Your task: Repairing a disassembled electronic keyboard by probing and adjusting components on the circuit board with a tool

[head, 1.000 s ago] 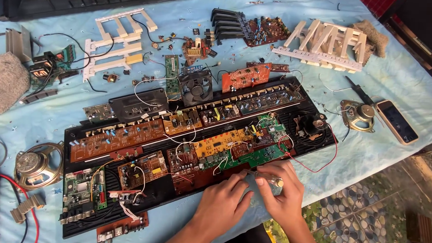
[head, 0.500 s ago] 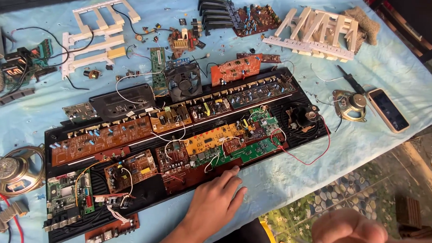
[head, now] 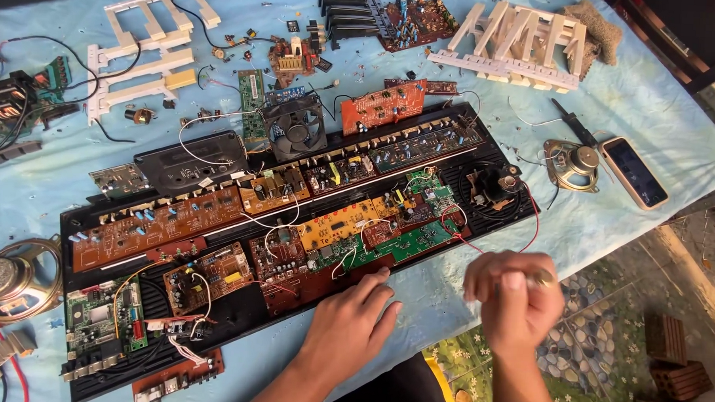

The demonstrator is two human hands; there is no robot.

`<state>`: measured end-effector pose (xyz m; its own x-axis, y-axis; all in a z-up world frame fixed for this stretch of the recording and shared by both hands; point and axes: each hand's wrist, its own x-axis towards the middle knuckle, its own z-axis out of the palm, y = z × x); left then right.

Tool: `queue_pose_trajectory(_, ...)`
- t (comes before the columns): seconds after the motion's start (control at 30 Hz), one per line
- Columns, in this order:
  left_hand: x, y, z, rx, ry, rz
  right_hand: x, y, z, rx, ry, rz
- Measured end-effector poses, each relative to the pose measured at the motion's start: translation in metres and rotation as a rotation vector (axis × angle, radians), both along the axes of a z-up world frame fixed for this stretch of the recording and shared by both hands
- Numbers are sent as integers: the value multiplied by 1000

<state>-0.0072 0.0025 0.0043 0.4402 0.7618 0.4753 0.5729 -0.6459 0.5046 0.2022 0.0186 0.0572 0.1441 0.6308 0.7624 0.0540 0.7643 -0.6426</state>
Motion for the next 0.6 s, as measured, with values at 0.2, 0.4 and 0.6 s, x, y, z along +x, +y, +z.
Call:
queue_pose_trajectory(0.2, 0, 0, 4, 15, -11, -7, -16, 12, -37, -230, 192, 231)
queue_pose_trajectory(0.4, 1, 0, 3, 8, -7, 0, -38, 16, -48, -318, 314, 281)
queue_pose_trajectory(0.6, -1, 0, 2, -17, -15, 3, -43, 16, -56, -294, 275, 239)
